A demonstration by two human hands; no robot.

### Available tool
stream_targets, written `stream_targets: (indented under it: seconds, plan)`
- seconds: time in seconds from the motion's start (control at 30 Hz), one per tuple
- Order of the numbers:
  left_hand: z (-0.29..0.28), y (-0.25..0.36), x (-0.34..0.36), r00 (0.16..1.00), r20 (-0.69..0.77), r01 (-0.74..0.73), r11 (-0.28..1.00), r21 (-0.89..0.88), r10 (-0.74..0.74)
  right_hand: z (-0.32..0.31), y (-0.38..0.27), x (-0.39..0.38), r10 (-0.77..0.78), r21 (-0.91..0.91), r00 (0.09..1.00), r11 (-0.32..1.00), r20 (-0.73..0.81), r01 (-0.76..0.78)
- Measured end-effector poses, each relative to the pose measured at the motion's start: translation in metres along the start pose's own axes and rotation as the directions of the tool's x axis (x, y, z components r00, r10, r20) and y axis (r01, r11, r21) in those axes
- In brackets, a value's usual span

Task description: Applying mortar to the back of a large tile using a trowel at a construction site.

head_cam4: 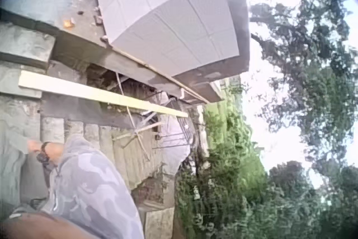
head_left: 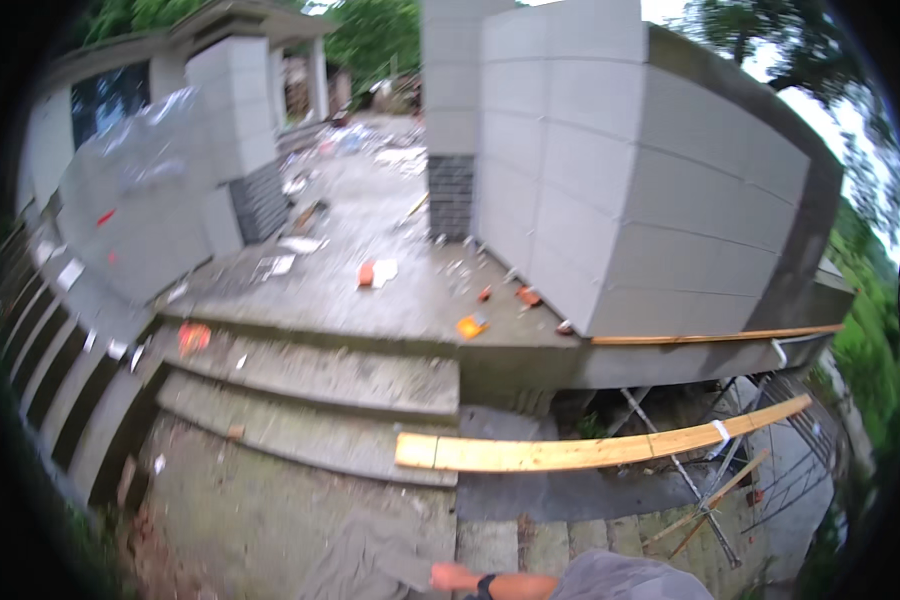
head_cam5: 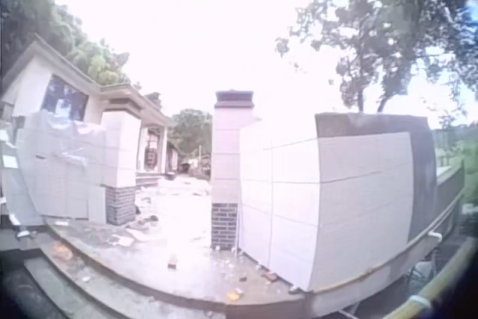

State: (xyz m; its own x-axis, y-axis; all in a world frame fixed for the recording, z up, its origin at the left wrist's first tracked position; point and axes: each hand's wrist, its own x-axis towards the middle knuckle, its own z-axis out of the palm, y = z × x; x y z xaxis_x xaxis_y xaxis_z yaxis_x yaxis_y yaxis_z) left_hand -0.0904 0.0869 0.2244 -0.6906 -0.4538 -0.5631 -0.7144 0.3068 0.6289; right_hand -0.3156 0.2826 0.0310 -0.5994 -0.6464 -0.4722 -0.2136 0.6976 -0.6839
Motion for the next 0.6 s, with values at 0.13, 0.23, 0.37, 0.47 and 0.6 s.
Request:
stream_targets:
  seconds: [0.13,0.23,0.37,0.47,0.6]
  plan:
    - [0.002,0.054,0.025,0.986,0.083,-0.152,0.986,0.063,0.147,-0.029,-0.013,-0.037,-0.033,0.058,0.987,0.997,-0.157,0.042]
    - [0.002,0.079,0.038,0.970,0.128,-0.220,0.971,0.096,0.207,-0.020,-0.014,-0.050,-0.101,0.110,0.986,0.987,-0.133,0.116]
    - [0.004,0.105,0.052,0.956,0.166,-0.265,0.955,0.134,0.242,-0.034,-0.022,-0.050,-0.052,0.089,0.972,0.993,-0.228,0.074]
    - [0.007,0.112,0.058,0.948,0.188,-0.288,0.945,0.155,0.258,-0.050,-0.049,-0.085,-0.272,0.745,0.901,0.508,-0.337,0.432]
    - [0.007,0.116,0.058,0.944,0.210,-0.293,0.941,0.172,0.255,-0.043,-0.045,-0.077,-0.187,0.591,0.896,0.695,-0.402,0.410]
